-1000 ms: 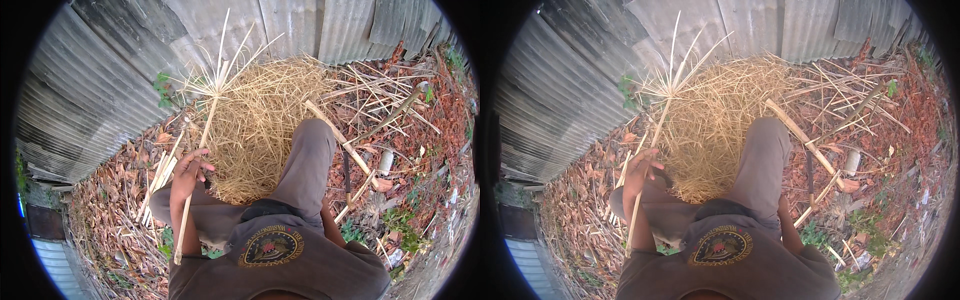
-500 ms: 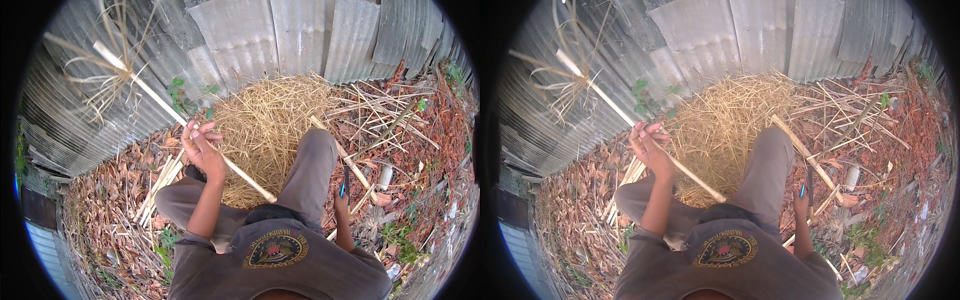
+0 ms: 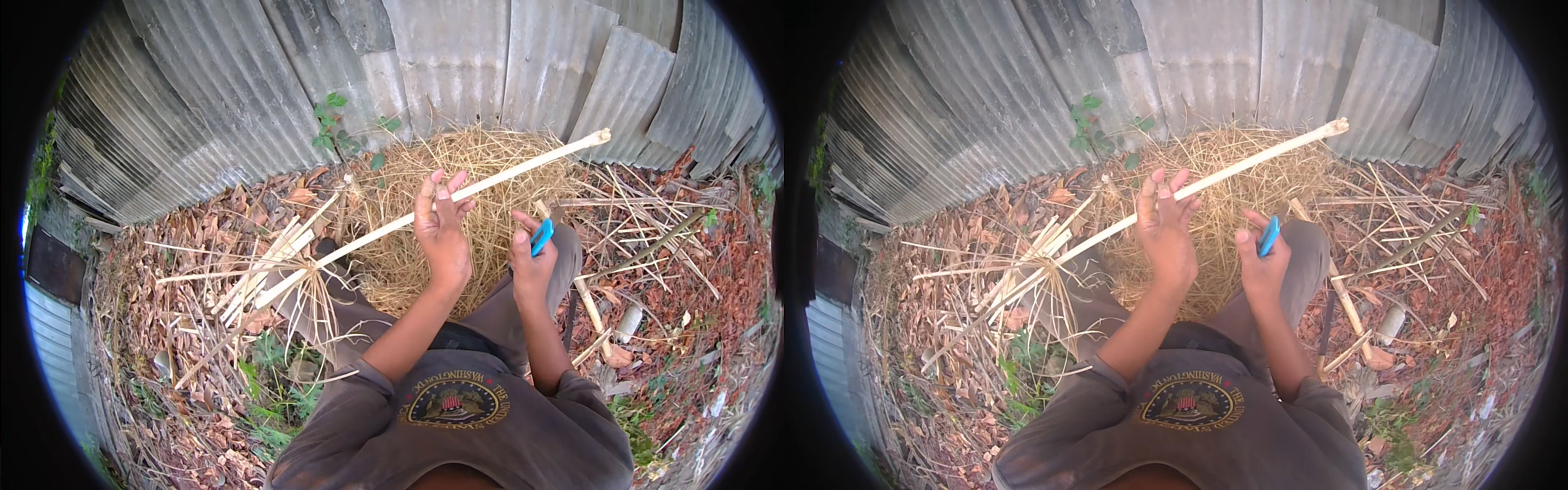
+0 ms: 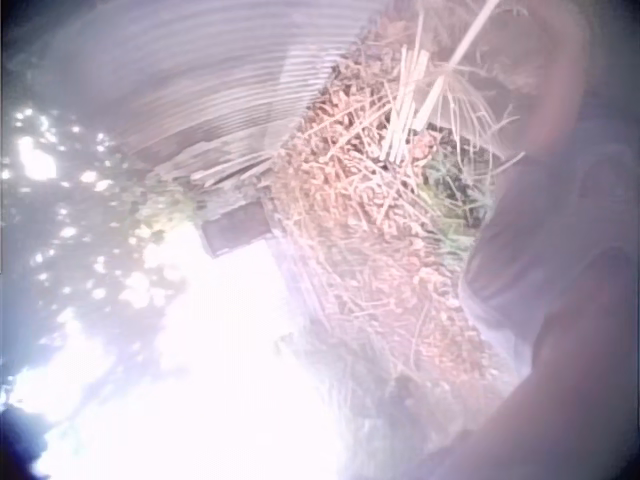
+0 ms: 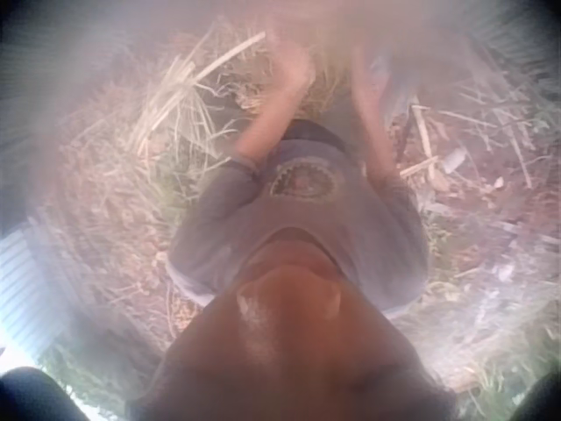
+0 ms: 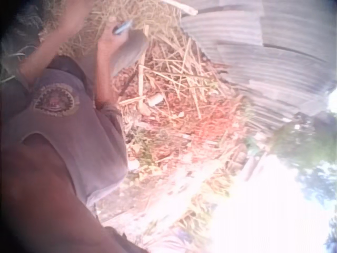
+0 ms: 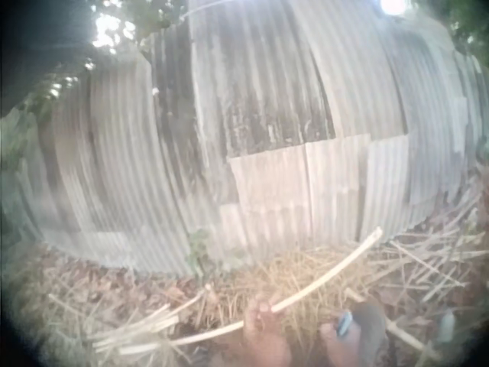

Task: The person sits on the ground and uses a blue utility knife to shave and smooth long, thin sticks. They hold the sticks with one hand and scrape the blade along the length of the wood to remove fibers and create a smooth surface.

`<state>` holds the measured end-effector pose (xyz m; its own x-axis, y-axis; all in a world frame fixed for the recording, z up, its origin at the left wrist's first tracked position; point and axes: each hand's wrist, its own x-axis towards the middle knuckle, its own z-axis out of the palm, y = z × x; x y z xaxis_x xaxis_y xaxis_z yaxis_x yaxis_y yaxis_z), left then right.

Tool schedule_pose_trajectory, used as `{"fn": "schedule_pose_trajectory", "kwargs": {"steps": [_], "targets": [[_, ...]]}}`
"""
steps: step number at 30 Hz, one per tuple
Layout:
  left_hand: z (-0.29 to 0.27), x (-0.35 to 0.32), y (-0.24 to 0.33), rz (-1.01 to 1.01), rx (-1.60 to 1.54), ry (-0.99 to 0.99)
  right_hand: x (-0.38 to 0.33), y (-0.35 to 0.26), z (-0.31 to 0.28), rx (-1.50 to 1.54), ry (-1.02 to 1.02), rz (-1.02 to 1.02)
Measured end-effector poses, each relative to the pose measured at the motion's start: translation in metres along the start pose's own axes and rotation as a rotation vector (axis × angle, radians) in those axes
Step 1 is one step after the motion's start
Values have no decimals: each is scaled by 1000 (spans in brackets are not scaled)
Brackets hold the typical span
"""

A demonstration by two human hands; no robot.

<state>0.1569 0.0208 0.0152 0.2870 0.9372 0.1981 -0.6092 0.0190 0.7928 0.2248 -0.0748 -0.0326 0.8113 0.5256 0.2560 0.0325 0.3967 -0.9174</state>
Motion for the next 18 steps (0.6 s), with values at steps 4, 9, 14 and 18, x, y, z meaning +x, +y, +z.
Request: {"fn": "schedule_pose_trajectory", "kwargs": {"steps": [4,9,14,18], "targets": [[3,-15,0,-61,129,-148,44,-10,30,249,109,34],[-28,-28,40,-124,494,-408,72,-22,40,288,95,-34],[-77,1,98,771,1519,-539,103,-41,33,242,76,-84],[-123,15,97,280,1731,-594,123,-56,40,187,74,-46]]}}
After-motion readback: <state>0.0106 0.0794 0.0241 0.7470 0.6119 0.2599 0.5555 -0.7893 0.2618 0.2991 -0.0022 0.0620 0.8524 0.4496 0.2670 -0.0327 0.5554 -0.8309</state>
